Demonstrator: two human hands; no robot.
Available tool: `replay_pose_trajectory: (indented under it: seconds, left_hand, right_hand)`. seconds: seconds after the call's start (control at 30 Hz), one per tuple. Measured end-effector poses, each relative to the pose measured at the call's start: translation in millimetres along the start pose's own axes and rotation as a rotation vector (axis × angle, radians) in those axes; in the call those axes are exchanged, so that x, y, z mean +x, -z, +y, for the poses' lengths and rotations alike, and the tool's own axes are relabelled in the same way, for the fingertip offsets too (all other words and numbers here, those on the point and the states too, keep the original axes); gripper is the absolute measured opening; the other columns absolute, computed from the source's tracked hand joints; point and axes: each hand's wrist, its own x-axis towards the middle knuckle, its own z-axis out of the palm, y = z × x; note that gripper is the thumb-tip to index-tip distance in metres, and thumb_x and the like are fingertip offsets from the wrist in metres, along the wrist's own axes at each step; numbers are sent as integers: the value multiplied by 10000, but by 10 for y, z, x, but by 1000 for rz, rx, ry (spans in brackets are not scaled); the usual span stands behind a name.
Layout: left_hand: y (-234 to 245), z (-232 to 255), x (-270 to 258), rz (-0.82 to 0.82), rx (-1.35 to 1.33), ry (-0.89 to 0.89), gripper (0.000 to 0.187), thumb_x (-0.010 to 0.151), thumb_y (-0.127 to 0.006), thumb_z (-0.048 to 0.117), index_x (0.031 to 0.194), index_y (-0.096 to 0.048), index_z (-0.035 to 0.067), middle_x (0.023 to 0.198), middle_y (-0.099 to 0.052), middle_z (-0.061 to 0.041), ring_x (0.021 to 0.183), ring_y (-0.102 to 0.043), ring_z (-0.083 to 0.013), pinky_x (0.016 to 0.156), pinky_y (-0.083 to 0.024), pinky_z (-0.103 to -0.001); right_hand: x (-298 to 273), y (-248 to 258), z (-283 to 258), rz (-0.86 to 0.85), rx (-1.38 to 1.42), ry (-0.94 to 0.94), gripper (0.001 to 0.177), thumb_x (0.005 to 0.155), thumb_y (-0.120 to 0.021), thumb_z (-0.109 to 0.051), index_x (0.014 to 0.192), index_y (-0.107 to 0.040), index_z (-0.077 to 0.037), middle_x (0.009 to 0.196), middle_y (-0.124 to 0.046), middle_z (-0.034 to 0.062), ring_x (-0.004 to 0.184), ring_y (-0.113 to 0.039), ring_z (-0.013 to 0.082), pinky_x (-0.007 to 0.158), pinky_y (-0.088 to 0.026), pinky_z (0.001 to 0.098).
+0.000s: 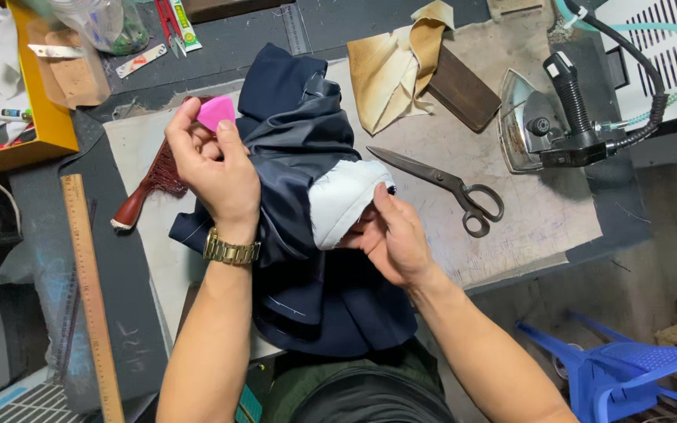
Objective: The person marks the interior lining of a suit jacket sleeve using a piece of chalk.
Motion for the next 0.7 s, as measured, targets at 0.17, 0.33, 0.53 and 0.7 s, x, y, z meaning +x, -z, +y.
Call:
replay_pose_trajectory:
  seconds: [0.17,0.33,0.53,0.7]
  left_hand:
    - [13,-94,-15,16,-14,11,359,1002,-598,-79,1343,-537,18,870,-624,-176,592,-684,-192,589,-572,-290]
    - [143,-268,-99,37,-3,84,351,1007,-619,-49,1341,-524,0,880,-614,-160,605,-688,-189,614,-581,-283]
    - [395,-252,-284,113,16,154,384,1011,-616,-64,1370,-488,-18,904,-578,-148,650,-714,-210,695,-605,-309]
    - [624,-251,-536,172,49,202,400,1007,-621,-73,1377,-479,-18,909,-563,-147,650,-715,-217,698,-596,-305]
  right_hand:
    - [196,67,-129,32,31,-66,429,1051,-533,-385,1162,-690,-2,1068,-731,295,949,-724,500,740,-535,810]
    - [384,211,-47,79,-2,-109,387,1052,-550,-369,1111,-676,-8,1041,-731,290,930,-730,492,711,-569,778]
    - [368,297,175,96,-29,-117,395,1069,-516,-388,1119,-682,-33,1029,-737,261,929,-742,434,760,-612,694]
    - [66,135,294,123,-65,-93,388,1058,-552,-362,1039,-697,-3,959,-748,237,880,-750,355,744,-653,551]
